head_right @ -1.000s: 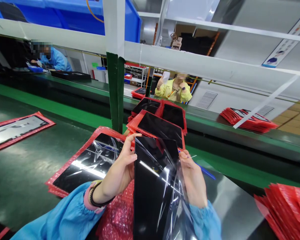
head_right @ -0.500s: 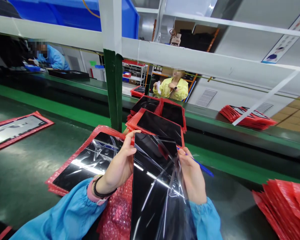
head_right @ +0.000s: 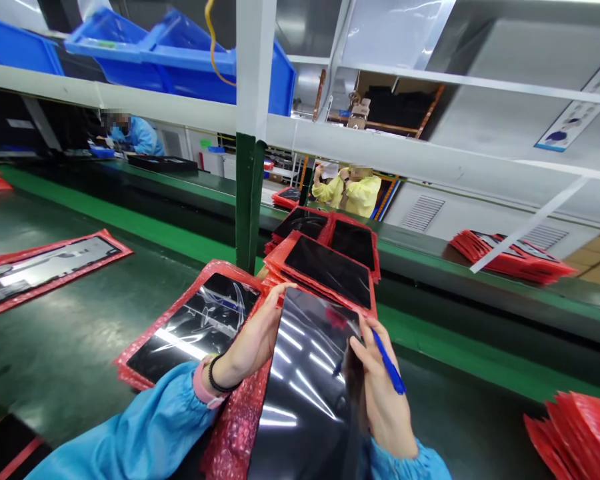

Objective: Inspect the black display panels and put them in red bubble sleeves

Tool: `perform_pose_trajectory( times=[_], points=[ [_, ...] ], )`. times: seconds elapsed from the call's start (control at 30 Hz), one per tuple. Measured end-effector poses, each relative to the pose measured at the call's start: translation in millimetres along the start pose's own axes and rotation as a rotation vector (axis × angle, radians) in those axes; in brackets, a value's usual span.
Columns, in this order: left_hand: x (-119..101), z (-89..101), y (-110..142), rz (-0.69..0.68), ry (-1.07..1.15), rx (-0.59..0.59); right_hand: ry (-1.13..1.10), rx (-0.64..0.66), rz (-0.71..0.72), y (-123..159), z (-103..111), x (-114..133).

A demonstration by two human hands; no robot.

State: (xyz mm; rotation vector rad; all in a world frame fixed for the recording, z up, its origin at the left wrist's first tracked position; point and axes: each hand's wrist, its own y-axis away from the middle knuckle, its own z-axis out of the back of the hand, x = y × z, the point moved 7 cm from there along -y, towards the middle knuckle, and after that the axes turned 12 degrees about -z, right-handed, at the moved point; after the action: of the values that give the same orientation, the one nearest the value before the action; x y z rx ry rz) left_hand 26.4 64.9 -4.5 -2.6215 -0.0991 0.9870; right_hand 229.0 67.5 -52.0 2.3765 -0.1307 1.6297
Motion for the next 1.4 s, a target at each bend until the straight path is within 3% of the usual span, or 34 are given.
perform_pose_trajectory(
  times=[0.1, 0.23, 0.37, 0.5, 0.7, 0.9, 1.0, 1.07, 1.13, 1.23, 1.4],
  points=[
    [8, 30.3, 14, 0.186, -0.105, -0.053, 0.014, -0.101, -0.063, -4, 21, -21],
    [4, 83.3, 45, 0.409, -0.353, -0.173, 0.036, -0.137, -0.050, -10, 39, -48],
    [6, 105.2, 74, 0.567, -0.423, -0.217, 0.072, -0.134, -0.029, -18, 39, -80],
    [19, 111.4, 84, 0.657, -0.456, -0.248, 0.117, -0.070, -0.001, -21, 23, -100],
    [27, 118.5, 74, 0.661, -0.487, -0.313, 0.223, -0.065, 0.145, -11, 16, -98],
    [33, 85.9, 51, 0.512, -0.559, -0.136, 0.288, -0.091, 0.261, -6, 21, -99],
    [40, 67.6, 46, 0.421, -0.560, -0.051, 0.351, -0.036, 0.309, 3, 13, -93],
    [40, 65.8, 46, 0.381, -0.570, -0.041, 0.416, 0.001, 0.350, 9, 10, -84],
    [29, 74.0, 48, 0.340, -0.606, -0.056, 0.487, -0.009, 0.410, 13, 18, -71],
    [-9, 100.7, 47, 0.282, -0.673, -0.093, 0.608, -0.113, 0.544, 8, 51, -49],
    [-89, 170.6, 35, 0.267, -0.826, -0.255, 0.862, -0.176, 0.761, -10, 98, -35]
  ],
)
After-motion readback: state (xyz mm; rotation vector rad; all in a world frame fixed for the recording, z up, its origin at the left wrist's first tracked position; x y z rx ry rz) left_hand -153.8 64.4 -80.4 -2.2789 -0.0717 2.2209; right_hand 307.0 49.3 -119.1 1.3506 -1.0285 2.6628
